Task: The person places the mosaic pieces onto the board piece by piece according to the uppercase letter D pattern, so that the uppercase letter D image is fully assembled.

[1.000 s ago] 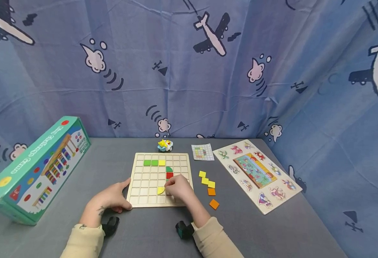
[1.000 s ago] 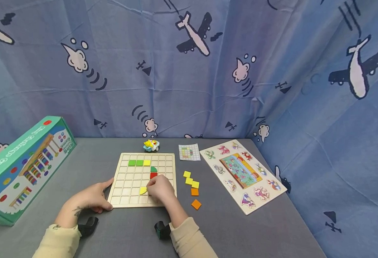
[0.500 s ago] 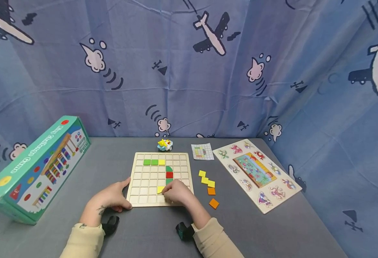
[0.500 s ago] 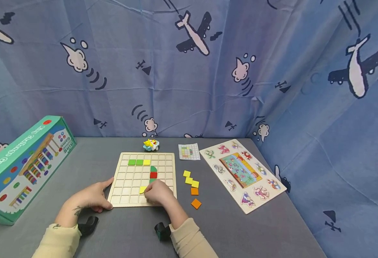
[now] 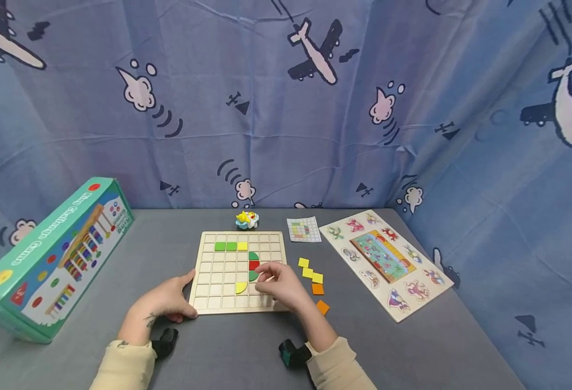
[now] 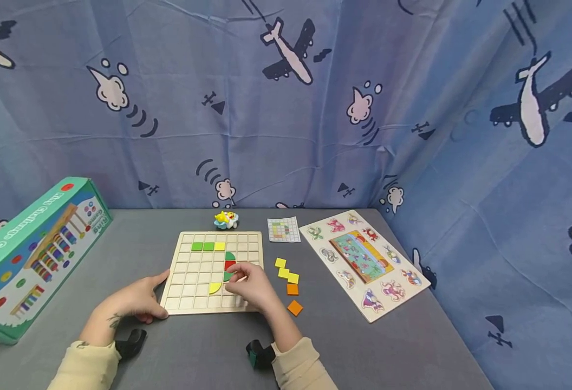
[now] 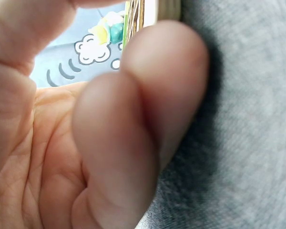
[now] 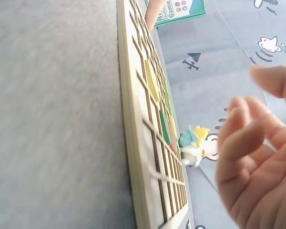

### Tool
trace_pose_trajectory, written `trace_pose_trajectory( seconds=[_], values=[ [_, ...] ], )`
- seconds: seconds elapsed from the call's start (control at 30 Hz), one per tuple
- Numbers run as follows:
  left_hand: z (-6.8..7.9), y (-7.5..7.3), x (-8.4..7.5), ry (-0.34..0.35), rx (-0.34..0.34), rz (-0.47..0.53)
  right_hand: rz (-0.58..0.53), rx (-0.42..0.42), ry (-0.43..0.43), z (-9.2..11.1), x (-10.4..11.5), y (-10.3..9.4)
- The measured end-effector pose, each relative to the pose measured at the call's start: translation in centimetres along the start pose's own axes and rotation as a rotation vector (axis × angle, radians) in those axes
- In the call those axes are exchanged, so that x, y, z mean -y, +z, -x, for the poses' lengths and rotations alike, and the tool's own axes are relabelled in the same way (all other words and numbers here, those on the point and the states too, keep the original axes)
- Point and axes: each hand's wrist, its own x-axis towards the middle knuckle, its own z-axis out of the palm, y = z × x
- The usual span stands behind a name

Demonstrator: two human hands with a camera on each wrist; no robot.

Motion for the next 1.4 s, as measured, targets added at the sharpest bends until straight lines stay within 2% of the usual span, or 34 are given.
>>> trace_pose_trajectory(
  seconds=[0.27,0.37,0.5,0.67,0.83,0.9,1.03,1.2,1.4],
  values=[
    [0.2,-0.1,0.0,0.005,0.004,0.001,-0.232,-0.134,-0.054,2.0,-0.8,-1.8],
    [0.3,-0.2,0.0,0.008,0.003,-0.005,-0.288,-0.191,-0.082,2.8,-1.2,-2.6],
    [0.3,-0.2,0.0,0.004,0.007,-0.008,-0.31,-0.246,-0.094,4.0,-2.0,-3.9],
    [0.2,-0.2,0.0,0.0,0.008,-0.002,-0.298,-0.301,-0.027,5.8,-3.0,-5.3],
    [0.3,-0.2,0.0,0.0,0.006,0.001,-0.343,-0.346,0.084,7.1,-3.9,-6.4],
    [0.3,-0.1,0.0,0.0,0.006,0.0,-0.341,-0.379,0.139,7.4,-4.1,-6.6],
    [0.2,-0.1,0.0,0.0,0.003,-0.002,-0.264,-0.447,0.231,7.6,-4.6,-6.9],
    [0.1,-0.1,0.0,-0.002,-0.001,-0.01,-0.142,-0.47,0.29,7.4,-5.1,-6.9],
    [0.1,0.0,0.0,-0.003,0.004,-0.011,-0.023,-0.458,0.315,7.2,-5.2,-6.6]
  ],
)
